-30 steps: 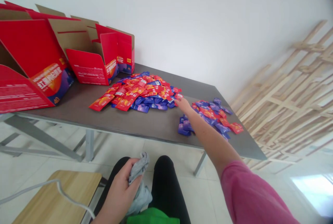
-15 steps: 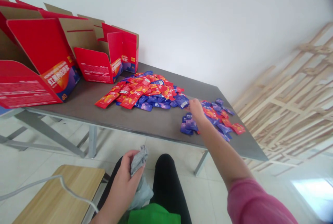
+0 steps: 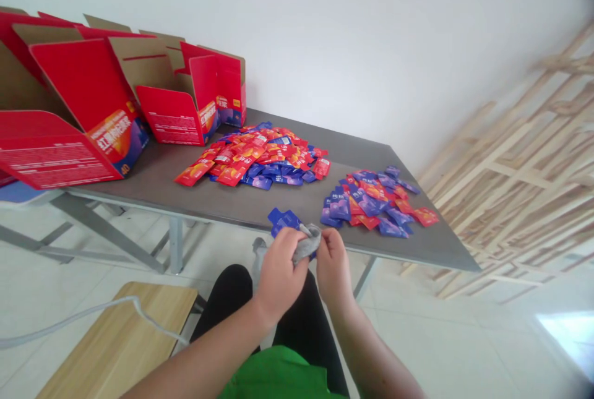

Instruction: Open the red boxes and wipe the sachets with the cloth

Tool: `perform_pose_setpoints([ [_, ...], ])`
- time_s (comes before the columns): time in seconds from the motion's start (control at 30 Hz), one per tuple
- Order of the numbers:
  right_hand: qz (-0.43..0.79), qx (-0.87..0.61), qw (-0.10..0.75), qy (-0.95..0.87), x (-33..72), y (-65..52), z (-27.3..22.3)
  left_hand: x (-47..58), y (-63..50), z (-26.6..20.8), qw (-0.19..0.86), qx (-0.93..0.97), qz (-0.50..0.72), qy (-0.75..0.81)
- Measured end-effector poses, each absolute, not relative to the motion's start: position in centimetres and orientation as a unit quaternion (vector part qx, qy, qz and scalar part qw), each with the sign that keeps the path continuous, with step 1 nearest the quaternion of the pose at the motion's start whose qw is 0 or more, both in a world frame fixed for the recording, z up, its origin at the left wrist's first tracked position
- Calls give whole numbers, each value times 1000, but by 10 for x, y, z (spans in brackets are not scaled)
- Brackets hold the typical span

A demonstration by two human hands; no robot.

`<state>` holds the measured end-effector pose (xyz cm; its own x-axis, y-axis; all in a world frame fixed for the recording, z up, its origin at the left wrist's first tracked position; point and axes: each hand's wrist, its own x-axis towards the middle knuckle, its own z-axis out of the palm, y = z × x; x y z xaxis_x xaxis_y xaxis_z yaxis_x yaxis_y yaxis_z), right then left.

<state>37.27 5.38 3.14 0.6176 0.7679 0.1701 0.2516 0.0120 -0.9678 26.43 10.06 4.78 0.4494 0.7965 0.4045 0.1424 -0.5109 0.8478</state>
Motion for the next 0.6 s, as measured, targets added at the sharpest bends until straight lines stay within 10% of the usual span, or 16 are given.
perform_pose_setpoints([
  [0.2, 72, -669, 598, -436, 392, 43, 24, 242, 75, 27, 568, 694, 280, 343],
  [0.43, 152, -531, 475, -685, 373, 26, 17, 235, 93, 36, 704, 422, 402, 405],
  [0.6, 255, -560, 623, -483, 378, 33, 30, 224, 94, 45, 805, 359, 278, 380],
])
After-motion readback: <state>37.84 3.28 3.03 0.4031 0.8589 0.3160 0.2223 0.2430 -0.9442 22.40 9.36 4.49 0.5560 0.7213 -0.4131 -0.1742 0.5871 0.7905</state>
